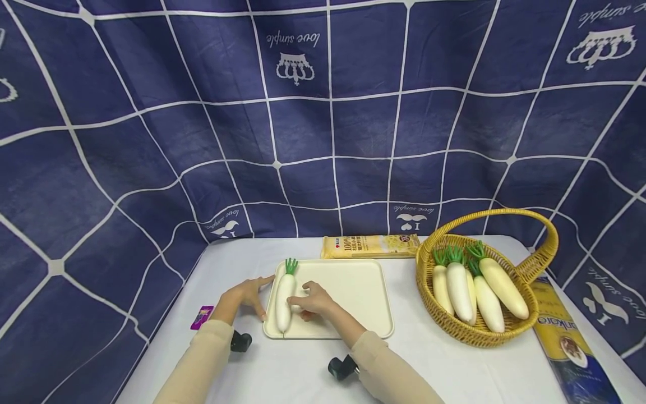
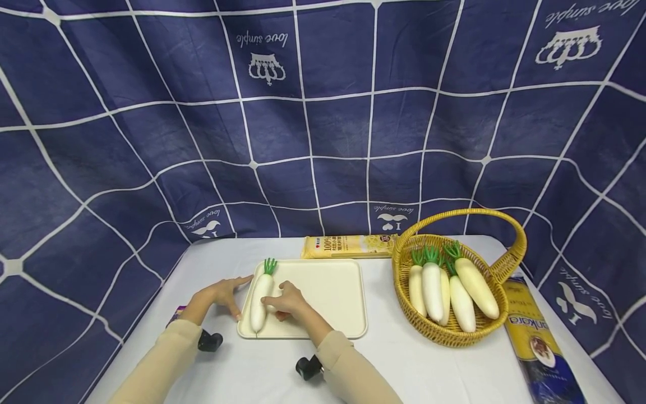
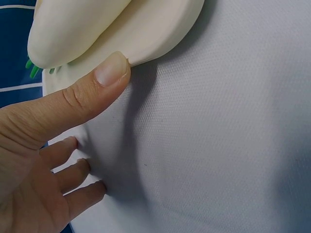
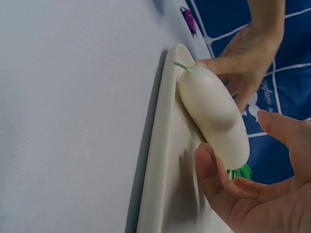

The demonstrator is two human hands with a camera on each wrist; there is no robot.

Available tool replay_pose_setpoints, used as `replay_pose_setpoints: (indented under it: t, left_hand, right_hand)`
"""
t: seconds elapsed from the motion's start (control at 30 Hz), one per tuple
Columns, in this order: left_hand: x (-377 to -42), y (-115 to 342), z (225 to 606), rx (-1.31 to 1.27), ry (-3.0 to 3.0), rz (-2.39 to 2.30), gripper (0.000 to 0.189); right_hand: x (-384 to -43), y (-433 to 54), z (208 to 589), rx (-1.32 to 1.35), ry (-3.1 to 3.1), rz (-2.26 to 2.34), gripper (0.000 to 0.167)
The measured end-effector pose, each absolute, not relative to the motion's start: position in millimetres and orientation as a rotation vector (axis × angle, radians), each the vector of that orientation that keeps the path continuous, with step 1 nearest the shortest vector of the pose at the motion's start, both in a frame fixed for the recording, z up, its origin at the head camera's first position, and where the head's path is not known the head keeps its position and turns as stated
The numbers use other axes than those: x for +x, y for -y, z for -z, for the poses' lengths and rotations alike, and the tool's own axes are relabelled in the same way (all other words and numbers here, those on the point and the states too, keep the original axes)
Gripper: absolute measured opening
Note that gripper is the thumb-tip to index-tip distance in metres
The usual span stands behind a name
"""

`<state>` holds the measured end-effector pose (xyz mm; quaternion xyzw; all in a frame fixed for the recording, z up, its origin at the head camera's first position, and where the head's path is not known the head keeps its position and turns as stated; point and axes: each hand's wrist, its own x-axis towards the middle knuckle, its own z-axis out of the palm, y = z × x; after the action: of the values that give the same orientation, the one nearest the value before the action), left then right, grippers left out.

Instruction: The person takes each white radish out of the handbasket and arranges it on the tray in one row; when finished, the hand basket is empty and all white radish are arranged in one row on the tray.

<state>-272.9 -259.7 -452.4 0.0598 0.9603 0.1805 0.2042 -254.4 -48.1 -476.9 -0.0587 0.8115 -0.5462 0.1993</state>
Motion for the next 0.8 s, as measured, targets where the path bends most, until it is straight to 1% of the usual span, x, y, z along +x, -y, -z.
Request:
replay_pose_setpoints:
  t: [0.3, 0.67, 0.8]
  left_hand:
    - [-272, 260, 453, 0.145, -2.679, -0.494, 0.114]
    - [-271, 260, 451, 0.15, -2.685, -0.498, 0.113]
    - [-271, 259, 451, 0.155, -2.685, -0.505, 0.113]
  right_hand:
    - [-249, 16, 475, -0.27, -2.222, 1.547, 0.068]
    - [-235, -22, 472, -0.405, -2.14, 1.608, 0.067]
    - [-229, -36, 470, -0.443, -2.117, 1.621, 0.069]
